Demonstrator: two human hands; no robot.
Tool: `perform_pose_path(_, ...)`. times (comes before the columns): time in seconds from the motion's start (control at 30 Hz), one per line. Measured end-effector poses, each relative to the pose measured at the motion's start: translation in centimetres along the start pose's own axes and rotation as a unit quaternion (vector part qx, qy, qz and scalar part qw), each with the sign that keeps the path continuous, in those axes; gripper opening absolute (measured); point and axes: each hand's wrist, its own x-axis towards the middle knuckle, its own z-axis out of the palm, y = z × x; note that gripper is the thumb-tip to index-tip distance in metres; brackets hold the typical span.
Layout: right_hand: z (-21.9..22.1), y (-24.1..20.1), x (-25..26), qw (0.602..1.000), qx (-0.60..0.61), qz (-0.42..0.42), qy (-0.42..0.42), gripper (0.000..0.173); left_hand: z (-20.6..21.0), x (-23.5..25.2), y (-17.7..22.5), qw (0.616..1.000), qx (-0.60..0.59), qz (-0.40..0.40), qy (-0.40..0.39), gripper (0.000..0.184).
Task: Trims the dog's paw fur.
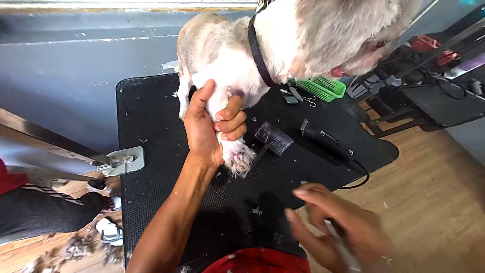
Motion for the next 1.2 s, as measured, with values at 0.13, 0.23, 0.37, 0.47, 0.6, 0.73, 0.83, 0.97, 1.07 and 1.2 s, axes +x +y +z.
perform_pose_path(0.13,5.8,0.9,3.3,0.997,0.024,-0.05,0.057,0.035,0.2,0.1,0.3,1.0,0.005,0.009,0.01,0.04)
perform_pose_path(0.23,7.2,1.4,5.5,0.994,0.03,-0.084,0.07,0.033,0.3,0.1,0.4,1.0,0.007,0.011,0.018,0.039)
perform_pose_path(0.37,7.9,2.0,6.6,0.992,0.026,-0.105,0.068,0.025,0.5,0.2,0.3,0.999,0.011,0.005,0.038,0.037)
perform_pose_path(0.47,8.2,2.3,6.8,0.991,0.028,-0.104,0.079,0.024,0.8,0.4,0.4,0.999,0.012,0.004,0.046,0.037)
perform_pose_path(0.6,8.2,2.5,6.9,0.99,0.042,-0.097,0.089,0.023,0.7,0.7,0.5,0.998,0.027,0.008,0.05,0.038)
perform_pose_path(0.73,8.1,2.3,7.1,0.991,0.051,-0.082,0.091,0.015,0.4,1.0,1.1,0.997,0.049,0.025,0.054,0.038)
perform_pose_path(0.83,8.0,2.4,7.8,0.992,0.056,-0.073,0.086,0.013,0.1,1.0,1.6,0.995,0.072,0.039,0.057,0.041)
perform_pose_path(0.97,7.8,2.4,9.1,0.995,0.054,-0.059,0.058,0.011,0.1,0.9,1.8,0.99,0.113,0.046,0.078,0.04)
perform_pose_path(1.07,7.7,2.0,10.0,0.997,0.046,-0.041,0.05,0.01,0.0,0.8,1.9,0.987,0.13,0.049,0.078,0.037)
perform_pose_path(1.2,7.6,1.9,11.2,0.995,0.047,-0.031,0.083,0.009,-0.3,0.7,1.8,0.988,0.127,0.044,0.073,0.039)
